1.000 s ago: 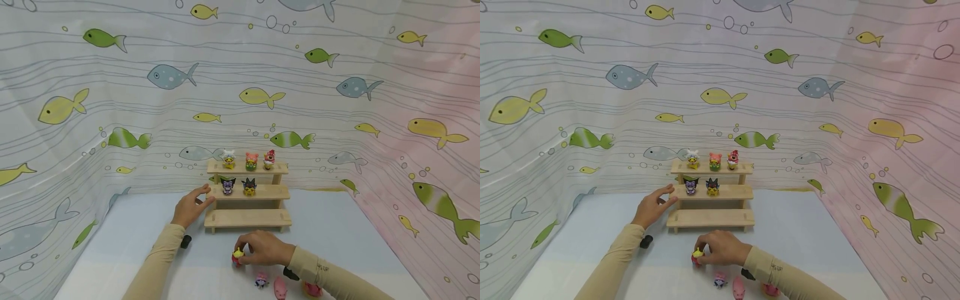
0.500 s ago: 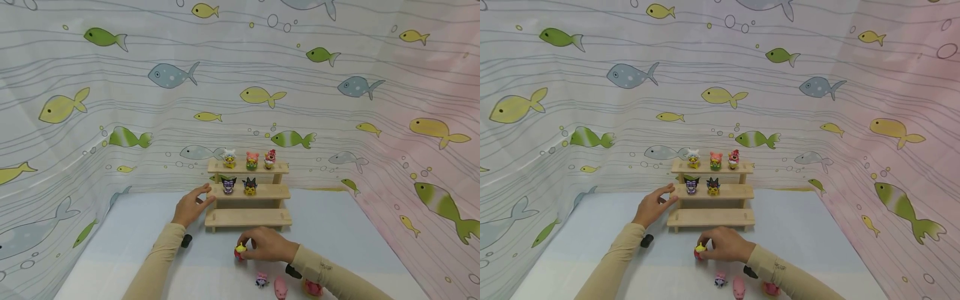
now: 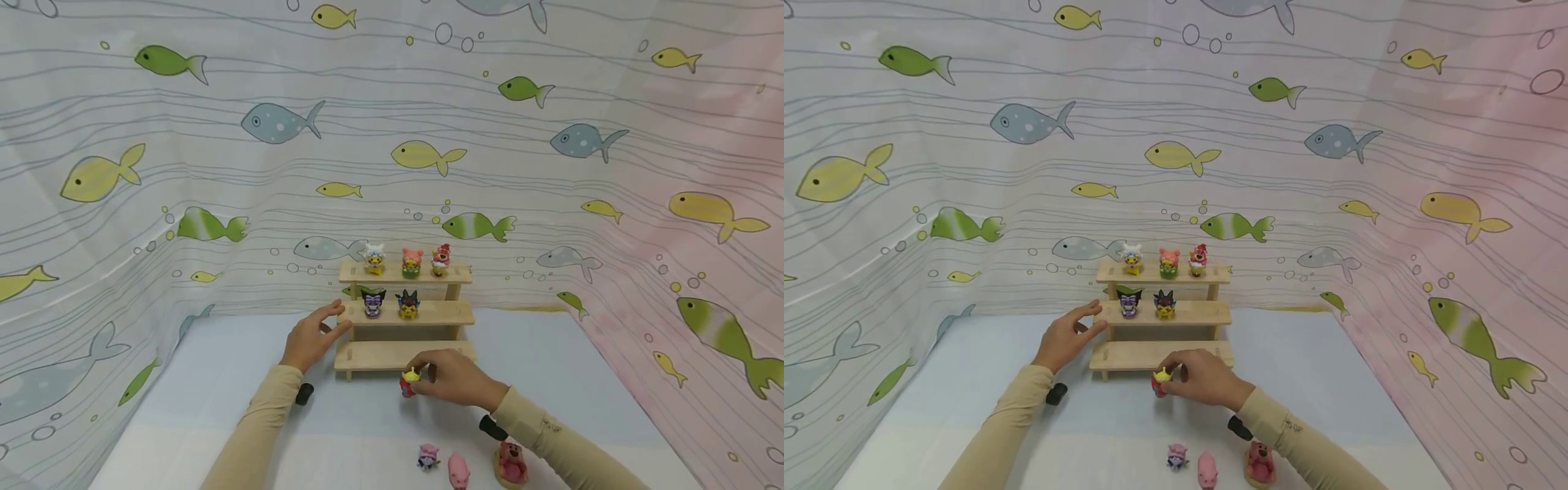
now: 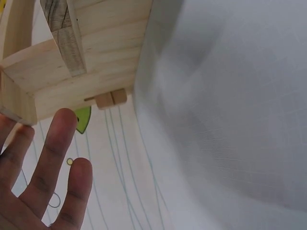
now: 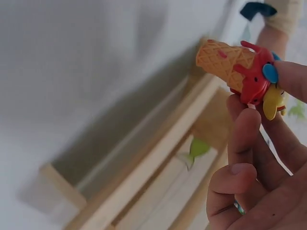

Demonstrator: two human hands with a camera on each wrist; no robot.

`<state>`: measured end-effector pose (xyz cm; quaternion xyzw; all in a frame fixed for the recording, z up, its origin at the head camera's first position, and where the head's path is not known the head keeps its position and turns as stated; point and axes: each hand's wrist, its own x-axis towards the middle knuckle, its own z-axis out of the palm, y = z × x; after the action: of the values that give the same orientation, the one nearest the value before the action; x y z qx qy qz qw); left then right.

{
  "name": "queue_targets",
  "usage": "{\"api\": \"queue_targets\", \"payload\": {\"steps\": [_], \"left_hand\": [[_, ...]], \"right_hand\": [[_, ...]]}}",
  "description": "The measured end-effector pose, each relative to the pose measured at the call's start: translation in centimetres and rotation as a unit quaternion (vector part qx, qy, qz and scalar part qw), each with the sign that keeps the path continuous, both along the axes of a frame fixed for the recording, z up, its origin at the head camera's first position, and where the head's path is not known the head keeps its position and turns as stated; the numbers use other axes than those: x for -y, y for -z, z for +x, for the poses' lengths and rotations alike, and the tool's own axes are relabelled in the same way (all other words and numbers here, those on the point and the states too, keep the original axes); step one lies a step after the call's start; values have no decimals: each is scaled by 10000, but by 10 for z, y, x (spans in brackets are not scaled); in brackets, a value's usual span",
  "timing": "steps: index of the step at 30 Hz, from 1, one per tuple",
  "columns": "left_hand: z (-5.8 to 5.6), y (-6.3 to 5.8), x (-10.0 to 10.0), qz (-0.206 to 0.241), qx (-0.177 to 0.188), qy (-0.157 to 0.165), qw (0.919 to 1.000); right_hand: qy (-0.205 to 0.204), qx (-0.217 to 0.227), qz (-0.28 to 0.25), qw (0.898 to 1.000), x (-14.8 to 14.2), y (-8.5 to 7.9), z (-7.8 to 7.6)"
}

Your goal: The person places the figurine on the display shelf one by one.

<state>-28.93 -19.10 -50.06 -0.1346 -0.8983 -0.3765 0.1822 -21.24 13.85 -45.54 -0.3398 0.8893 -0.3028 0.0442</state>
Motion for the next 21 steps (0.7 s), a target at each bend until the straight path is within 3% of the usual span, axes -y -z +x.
{"api": "queue_targets", "payload": {"steps": [21], "left_hand": [[-1,0,0,-19,103,-23,9999]], "right_hand": [[1365,-525,-552,9877,-50,-30,-53]]}}
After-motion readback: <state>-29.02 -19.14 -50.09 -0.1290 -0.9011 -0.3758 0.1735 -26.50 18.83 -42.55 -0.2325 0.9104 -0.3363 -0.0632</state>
